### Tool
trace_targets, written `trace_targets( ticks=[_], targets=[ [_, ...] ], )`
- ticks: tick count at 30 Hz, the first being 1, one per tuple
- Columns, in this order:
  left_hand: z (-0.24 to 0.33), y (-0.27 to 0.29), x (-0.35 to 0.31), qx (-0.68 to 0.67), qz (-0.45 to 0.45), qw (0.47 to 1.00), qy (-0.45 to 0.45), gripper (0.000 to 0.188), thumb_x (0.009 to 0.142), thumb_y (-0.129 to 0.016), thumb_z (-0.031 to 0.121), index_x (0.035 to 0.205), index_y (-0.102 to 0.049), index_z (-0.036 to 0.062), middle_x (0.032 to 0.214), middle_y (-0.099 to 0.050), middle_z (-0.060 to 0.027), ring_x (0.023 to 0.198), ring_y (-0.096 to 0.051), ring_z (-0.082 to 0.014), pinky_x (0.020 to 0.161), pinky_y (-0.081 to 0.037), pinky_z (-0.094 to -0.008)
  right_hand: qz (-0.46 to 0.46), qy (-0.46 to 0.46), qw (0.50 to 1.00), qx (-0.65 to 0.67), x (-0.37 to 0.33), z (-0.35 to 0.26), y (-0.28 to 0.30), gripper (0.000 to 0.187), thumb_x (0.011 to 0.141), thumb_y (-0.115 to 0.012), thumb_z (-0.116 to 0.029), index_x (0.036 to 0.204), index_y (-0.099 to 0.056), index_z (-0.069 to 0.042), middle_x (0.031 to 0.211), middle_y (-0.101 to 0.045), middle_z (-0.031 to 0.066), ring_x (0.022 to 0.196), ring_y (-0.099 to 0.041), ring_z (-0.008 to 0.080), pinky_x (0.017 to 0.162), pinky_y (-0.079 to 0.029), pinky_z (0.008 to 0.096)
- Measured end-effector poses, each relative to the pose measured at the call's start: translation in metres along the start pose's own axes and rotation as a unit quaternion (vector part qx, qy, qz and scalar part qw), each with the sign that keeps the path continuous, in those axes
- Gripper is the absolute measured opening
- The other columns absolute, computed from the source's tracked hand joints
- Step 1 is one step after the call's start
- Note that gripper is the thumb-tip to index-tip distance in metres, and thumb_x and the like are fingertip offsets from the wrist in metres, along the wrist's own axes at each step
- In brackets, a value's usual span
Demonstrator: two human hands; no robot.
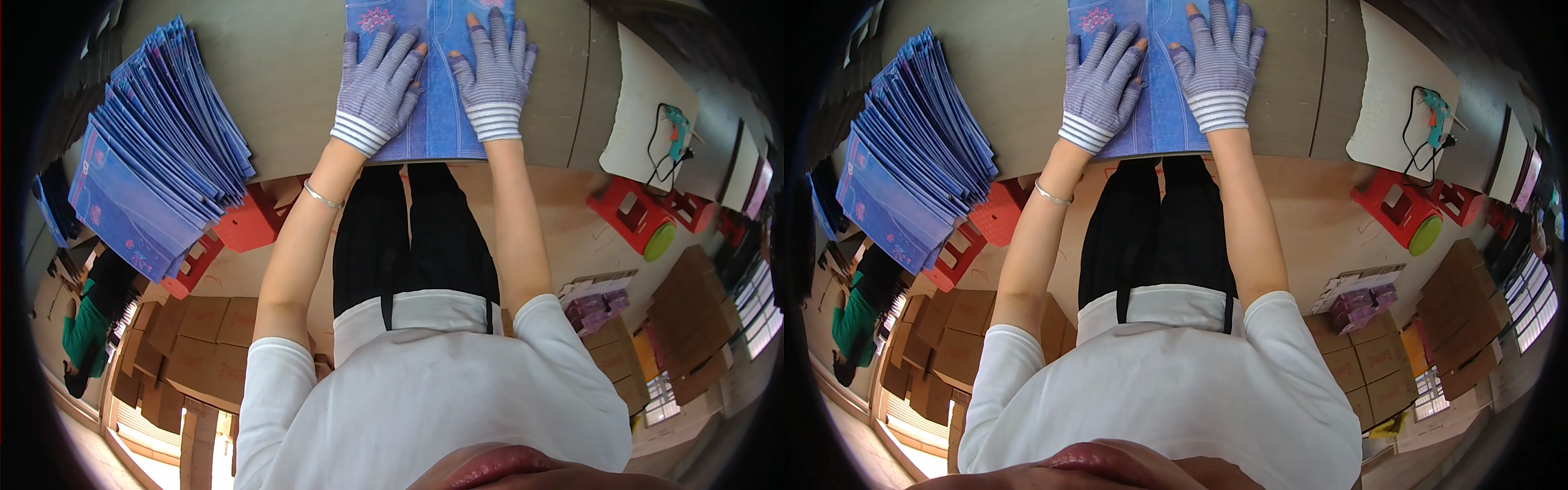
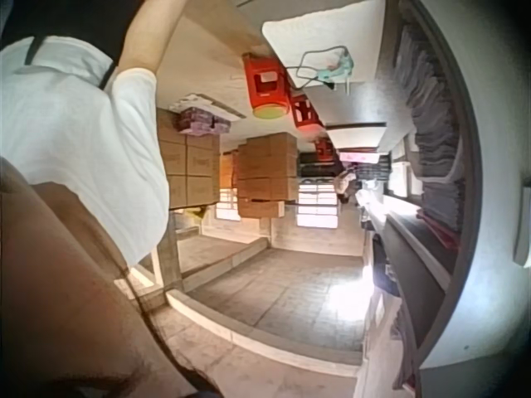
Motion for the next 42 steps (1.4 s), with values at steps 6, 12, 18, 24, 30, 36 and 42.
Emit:
trace_targets(
  ticks=[6,12,18,24,30,36,42],
  targets=[
    [0.001,-0.003,0.0,0.02,-0.01,1.0,0.002,0.054,0.083,-0.059,0.022,0.135,-0.049,0.0143,0.142,-0.045,-0.0073,0.133,-0.038,-0.0299,0.111,-0.015,-0.0599,0.008,0.007,1.0,-0.001,0.0,-0.001,-0.001,0.057,0.083,-0.057,-0.037,0.133,-0.049,-0.01,0.15,-0.033,0.013,0.137,-0.027,0.0424,0.11,-0.02,0.0577],
    [-0.005,-0.005,-0.001,-0.026,0.004,0.999,0.021,0.058,0.081,-0.058,0.017,0.137,-0.047,0.0199,0.14,-0.046,-0.0074,0.133,-0.038,-0.0294,0.111,-0.016,-0.0597,0.007,0.015,1.0,-0.011,0.0,-0.002,0.001,0.056,0.085,-0.054,-0.041,0.132,-0.05,-0.009,0.149,-0.034,0.0132,0.136,-0.027,0.0427,0.11,-0.02,0.0581],
    [0.0,0.0,0.004,0.005,-0.012,1.0,0.007,0.057,0.077,-0.058,0.015,0.134,-0.051,0.0187,0.139,-0.045,-0.0087,0.132,-0.038,-0.0306,0.11,-0.017,-0.0604,0.018,0.012,1.0,-0.008,0.002,-0.003,0.003,0.058,0.087,-0.051,-0.044,0.132,-0.049,-0.008,0.147,-0.037,0.0144,0.135,-0.03,0.0422,0.11,-0.021,0.0574],
    [0.002,-0.001,0.006,0.015,-0.02,1.0,0.006,0.056,0.077,-0.057,0.016,0.133,-0.052,0.0183,0.139,-0.045,-0.009,0.131,-0.039,-0.031,0.109,-0.019,-0.0614,-0.047,0.067,0.997,-0.015,-0.019,-0.003,-0.009,0.06,0.089,-0.051,-0.047,0.138,-0.044,-0.014,0.146,-0.038,0.0127,0.136,-0.032,0.0349,0.111,-0.02,0.057],
    [0.0,-0.003,0.006,0.004,-0.019,1.0,0.018,0.057,0.076,-0.057,0.016,0.133,-0.051,0.0172,0.14,-0.045,-0.0087,0.131,-0.04,-0.0312,0.108,-0.019,-0.0621,-0.155,0.23,0.958,0.071,-0.077,-0.017,-0.004,0.059,0.093,-0.04,-0.05,0.139,-0.043,-0.013,0.142,-0.044,0.0106,0.132,-0.039,0.0304,0.109,-0.028,0.0528],
    [0.003,-0.005,0.008,0.021,-0.04,0.999,0.013,0.059,0.074,-0.056,0.014,0.133,-0.05,0.0159,0.14,-0.045,-0.009,0.13,-0.04,-0.0325,0.109,-0.019,-0.0619,-0.101,0.374,0.918,0.083,0.064,0.014,-0.013,0.062,0.091,-0.045,-0.047,0.136,-0.044,-0.006,0.144,-0.04,0.0166,0.133,-0.035,0.0389,0.11,-0.023,0.0546],
    [0.004,-0.002,0.01,0.025,-0.027,0.999,0.0,0.057,0.075,-0.056,0.014,0.132,-0.051,0.0159,0.14,-0.045,-0.0092,0.13,-0.04,-0.0331,0.108,-0.02,-0.0618,-0.028,0.341,0.94,-0.001,0.112,0.025,-0.024,0.066,0.091,-0.039,-0.053,0.138,-0.042,-0.007,0.142,-0.042,0.0168,0.133,-0.038,0.0337,0.109,-0.027,0.0537]
  ],
)
Point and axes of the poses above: each hand's wrist, its own x-axis towards the middle knuckle, its own y-axis out of the back of the hand, z = x × y, the point moved 7 cm from there along x, towards the middle knuckle
